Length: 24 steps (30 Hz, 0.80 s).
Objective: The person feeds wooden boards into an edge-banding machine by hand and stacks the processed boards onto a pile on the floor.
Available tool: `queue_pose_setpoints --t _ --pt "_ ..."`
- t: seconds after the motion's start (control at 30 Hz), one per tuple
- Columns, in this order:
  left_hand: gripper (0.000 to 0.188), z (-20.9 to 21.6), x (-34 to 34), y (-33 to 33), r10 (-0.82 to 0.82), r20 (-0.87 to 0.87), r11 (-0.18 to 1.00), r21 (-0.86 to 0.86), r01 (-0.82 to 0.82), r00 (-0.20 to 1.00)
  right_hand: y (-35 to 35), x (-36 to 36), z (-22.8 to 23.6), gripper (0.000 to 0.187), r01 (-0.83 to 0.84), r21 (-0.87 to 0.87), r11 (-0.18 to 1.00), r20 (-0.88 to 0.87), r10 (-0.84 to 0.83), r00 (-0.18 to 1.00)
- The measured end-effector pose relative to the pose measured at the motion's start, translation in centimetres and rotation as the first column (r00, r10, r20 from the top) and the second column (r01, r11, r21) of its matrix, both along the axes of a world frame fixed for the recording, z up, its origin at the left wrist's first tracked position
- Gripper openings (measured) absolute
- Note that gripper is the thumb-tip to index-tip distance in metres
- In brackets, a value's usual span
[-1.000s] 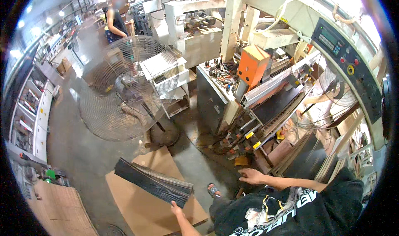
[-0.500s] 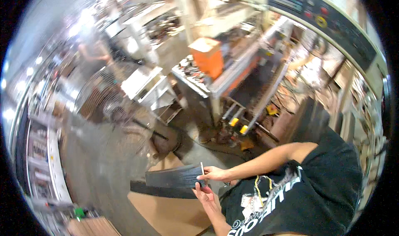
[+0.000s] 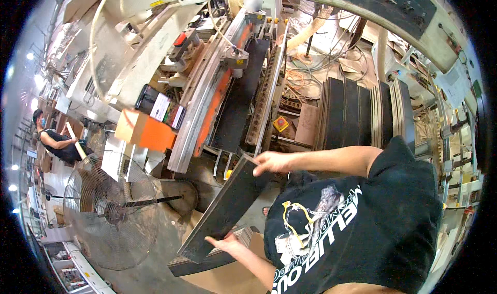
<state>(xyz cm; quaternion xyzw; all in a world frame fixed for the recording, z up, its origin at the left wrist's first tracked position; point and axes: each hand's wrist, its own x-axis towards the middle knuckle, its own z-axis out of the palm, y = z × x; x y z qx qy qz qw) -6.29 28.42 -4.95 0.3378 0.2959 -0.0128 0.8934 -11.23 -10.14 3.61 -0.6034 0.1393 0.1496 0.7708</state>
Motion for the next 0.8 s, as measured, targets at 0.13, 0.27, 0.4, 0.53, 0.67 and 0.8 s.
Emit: queue_pose_setpoints --t 0.13,0.27,0.4,0.53,0.67,0.8 --pt "0.074 1.9 2.1 1.1 0.164 -0.002 0.964 0.214 -0.160 0.986 -11.1 1.5 -0.1 0.084 0.298 -0.028 0.954 -0.181 -0.298 0.937" --pt "0.071 0.4 3.5 0.7 0.079 0.009 0.942 0.325 -0.078 0.997 -18.4 4.0 0.2 0.041 0.654 0.316 0.687 -0.261 -0.600 0.756" --pt "0.057 2.6 4.6 -7.1 0.027 0.059 0.873 0.485 -0.052 0.998 -25.2 5.0 -2.2 0.057 0.718 0.540 0.438 -0.280 -0.711 0.645" --pt "0.055 4.3 3.7 -12.3 -0.135 -0.003 0.710 0.697 0.098 0.991 -25.1 9.8 -2.3 0.068 0.824 0.534 0.190 -0.362 -0.829 0.426" --pt "0.065 6.3 2.9 -17.8 -0.329 -0.077 0.439 0.870 0.224 0.941 -23.5 12.8 -1.3 0.080 0.924 0.312 0.222 -0.391 -0.856 0.338" --pt "0.074 5.5 3.3 -21.3 -0.398 -0.169 0.330 0.891 0.313 0.901 -22.8 14.8 -1.7 0.077 0.858 0.321 0.401 -0.300 -0.816 0.494"
